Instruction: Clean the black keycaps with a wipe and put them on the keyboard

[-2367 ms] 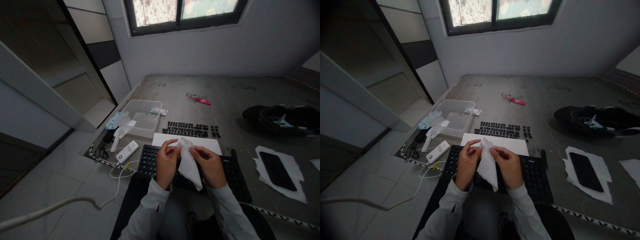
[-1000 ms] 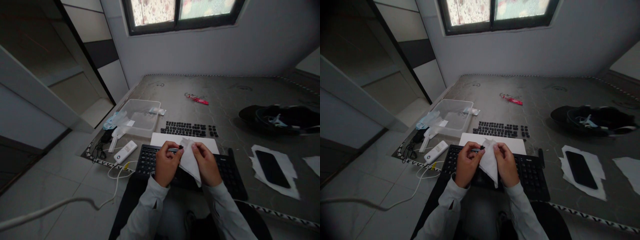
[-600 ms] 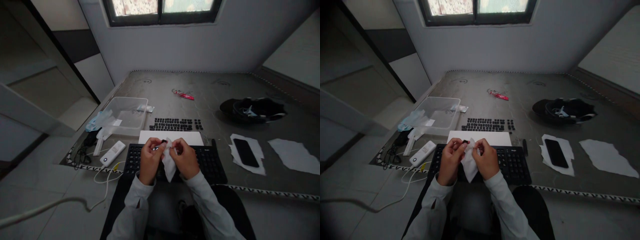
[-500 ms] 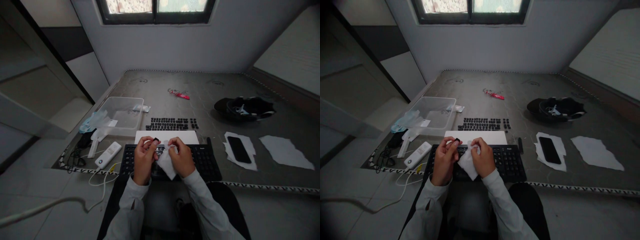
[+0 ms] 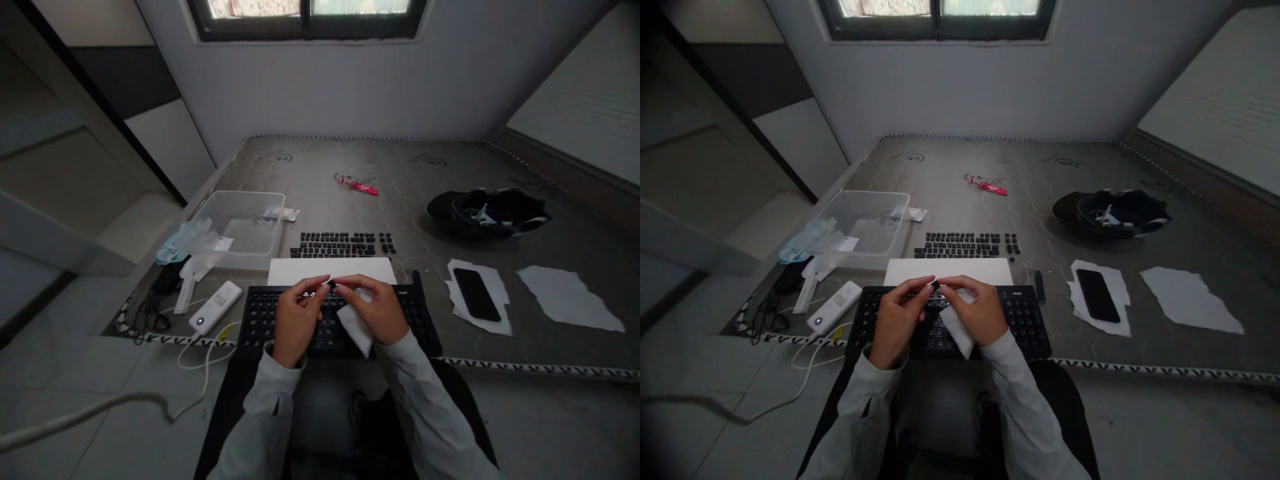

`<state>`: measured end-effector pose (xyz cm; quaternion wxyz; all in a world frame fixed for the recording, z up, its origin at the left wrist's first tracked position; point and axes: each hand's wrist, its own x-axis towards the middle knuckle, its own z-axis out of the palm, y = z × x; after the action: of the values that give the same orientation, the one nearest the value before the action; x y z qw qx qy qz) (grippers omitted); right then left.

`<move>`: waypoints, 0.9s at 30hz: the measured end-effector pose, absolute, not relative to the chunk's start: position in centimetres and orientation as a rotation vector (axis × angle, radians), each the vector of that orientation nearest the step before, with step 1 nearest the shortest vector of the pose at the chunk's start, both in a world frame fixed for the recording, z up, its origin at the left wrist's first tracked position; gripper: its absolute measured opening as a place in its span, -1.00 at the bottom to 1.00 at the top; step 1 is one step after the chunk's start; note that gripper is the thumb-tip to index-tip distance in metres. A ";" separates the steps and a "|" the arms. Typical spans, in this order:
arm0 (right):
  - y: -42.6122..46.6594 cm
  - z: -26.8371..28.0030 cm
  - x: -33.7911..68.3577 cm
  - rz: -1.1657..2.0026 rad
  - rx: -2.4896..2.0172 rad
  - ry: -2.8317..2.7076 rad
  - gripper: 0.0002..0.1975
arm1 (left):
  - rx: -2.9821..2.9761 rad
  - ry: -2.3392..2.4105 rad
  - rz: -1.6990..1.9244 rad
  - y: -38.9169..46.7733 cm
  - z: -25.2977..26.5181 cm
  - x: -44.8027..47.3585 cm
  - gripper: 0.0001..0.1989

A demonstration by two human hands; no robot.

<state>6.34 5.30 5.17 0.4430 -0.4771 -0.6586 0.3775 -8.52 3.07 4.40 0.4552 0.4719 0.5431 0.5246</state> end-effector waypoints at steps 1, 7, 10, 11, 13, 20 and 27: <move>5.4 5.1 6.5 0.951 -1.179 -1.630 -0.82 | 1.162 1.340 1.307 3.1 4.4 -8.4 -0.68; 5.6 4.8 6.7 1.001 -1.218 -1.563 -0.80 | 1.172 1.336 1.301 3.0 4.2 -8.2 -0.72; 5.6 4.8 6.6 0.998 -1.232 -1.577 -0.80 | 1.195 1.327 1.263 3.1 3.9 -8.2 -0.70; 5.6 4.8 6.7 1.003 -1.230 -1.600 -0.80 | 1.204 1.322 1.245 3.1 3.7 -8.1 -0.70; 5.6 5.0 7.3 1.024 -1.225 -1.685 -0.81 | 1.219 1.310 1.200 3.2 3.4 -8.1 -0.70; 5.9 5.6 14.5 0.564 -1.641 -1.678 -0.75 | 1.374 1.280 0.948 2.7 2.3 -6.8 -0.76; 5.4 4.9 18.0 0.422 -1.776 -1.621 -0.75 | 1.717 1.331 0.742 1.2 0.2 -3.3 -0.90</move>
<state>17.95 5.45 4.94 0.3429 -0.6833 -0.6238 0.1623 -3.35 1.17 0.21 0.4105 0.6820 0.5286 0.2948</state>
